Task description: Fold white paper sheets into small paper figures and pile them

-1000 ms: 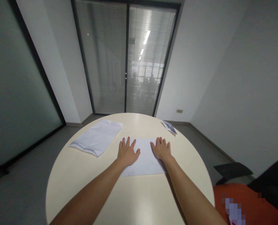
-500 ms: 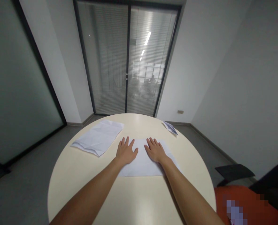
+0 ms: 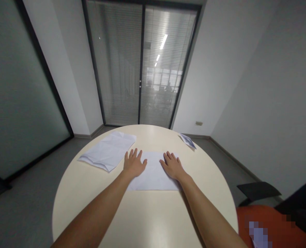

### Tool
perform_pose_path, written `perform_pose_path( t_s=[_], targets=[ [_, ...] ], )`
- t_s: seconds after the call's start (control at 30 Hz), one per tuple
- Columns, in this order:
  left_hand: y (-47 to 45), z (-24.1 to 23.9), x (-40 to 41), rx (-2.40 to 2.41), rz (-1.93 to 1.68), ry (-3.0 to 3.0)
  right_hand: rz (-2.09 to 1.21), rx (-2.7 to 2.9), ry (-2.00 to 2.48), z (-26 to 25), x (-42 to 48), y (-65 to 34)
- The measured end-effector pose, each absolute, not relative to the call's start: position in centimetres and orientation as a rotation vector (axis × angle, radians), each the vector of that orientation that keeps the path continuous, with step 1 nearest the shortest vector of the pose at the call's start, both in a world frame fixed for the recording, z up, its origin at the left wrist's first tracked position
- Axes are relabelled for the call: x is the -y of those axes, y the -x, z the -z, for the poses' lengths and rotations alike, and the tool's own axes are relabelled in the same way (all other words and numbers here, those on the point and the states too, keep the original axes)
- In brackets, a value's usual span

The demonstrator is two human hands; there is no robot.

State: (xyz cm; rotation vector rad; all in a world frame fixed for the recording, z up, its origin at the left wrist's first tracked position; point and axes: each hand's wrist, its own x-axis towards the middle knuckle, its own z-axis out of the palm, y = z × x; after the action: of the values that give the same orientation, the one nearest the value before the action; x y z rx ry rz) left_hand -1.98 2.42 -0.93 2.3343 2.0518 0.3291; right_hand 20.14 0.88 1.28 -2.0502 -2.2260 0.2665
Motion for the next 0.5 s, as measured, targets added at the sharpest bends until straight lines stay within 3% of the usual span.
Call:
perform_pose_path(
  t_s=[0.5],
  targets=[
    [3.04, 0.45, -3.10, -2.164, -0.308, -2.224, -0.321, 2.327, 1.900, -1.52, -0.18, -19.70]
  ],
)
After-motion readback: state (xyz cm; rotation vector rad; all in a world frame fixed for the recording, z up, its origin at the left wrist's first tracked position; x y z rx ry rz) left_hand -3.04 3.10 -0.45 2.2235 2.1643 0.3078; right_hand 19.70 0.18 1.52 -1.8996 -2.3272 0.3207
